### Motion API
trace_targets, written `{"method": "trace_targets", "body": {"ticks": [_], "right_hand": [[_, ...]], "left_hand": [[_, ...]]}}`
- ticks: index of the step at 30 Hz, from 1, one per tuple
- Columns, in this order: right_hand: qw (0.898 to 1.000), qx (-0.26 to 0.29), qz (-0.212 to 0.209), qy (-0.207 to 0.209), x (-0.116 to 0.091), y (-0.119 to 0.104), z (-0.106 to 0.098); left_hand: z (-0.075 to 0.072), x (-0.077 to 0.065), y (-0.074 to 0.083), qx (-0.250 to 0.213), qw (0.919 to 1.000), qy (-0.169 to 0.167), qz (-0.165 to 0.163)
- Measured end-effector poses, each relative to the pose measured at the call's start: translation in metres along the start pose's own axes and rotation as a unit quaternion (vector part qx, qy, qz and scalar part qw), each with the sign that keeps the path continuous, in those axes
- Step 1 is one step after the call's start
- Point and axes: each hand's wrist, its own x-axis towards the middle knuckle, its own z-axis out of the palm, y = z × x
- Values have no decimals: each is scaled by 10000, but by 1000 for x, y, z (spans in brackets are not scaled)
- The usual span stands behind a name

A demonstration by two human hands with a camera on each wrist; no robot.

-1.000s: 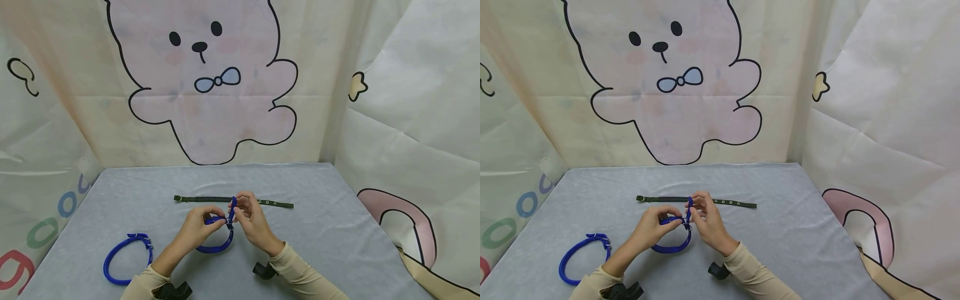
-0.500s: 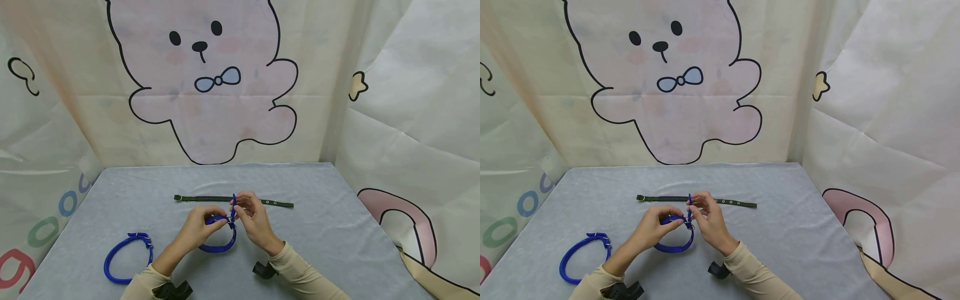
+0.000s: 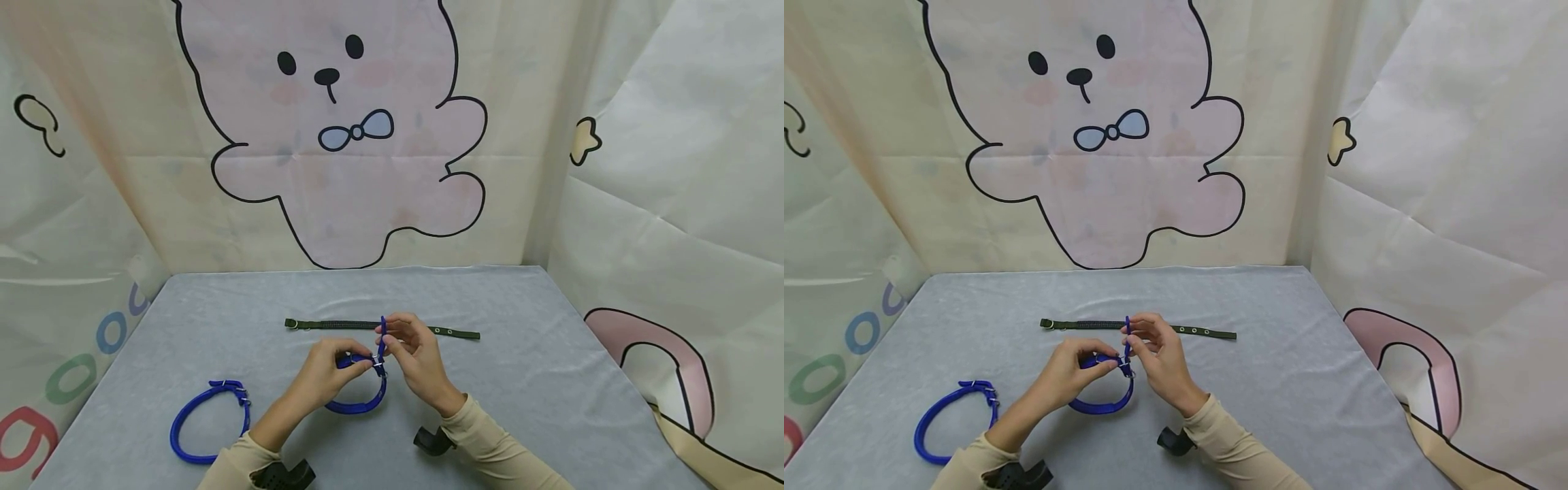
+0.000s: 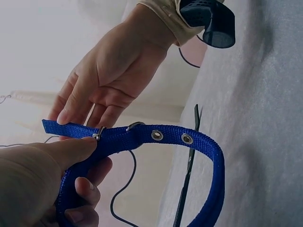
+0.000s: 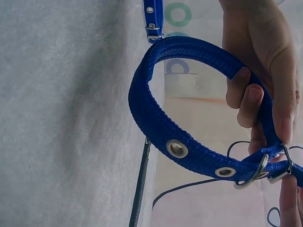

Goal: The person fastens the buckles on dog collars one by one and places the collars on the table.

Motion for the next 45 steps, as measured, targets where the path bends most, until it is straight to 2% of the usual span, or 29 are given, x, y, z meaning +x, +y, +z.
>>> {"method": "trace_targets", "body": {"ticks": [9,22,37,45], "right_hand": [[9998,172,-17,114,1,1,-1],[9984,299,-26,474,2,1,0],[9993,196,36,322,2,-1,1],[9998,166,-11,115,1,-1,1]], "left_hand": [[1,0,1,137,9999,-53,26],[1,0,0,470,9979,-135,417],[1,-2,1,622,9975,-140,303],[0,-3,0,660,9968,-137,429]]}}
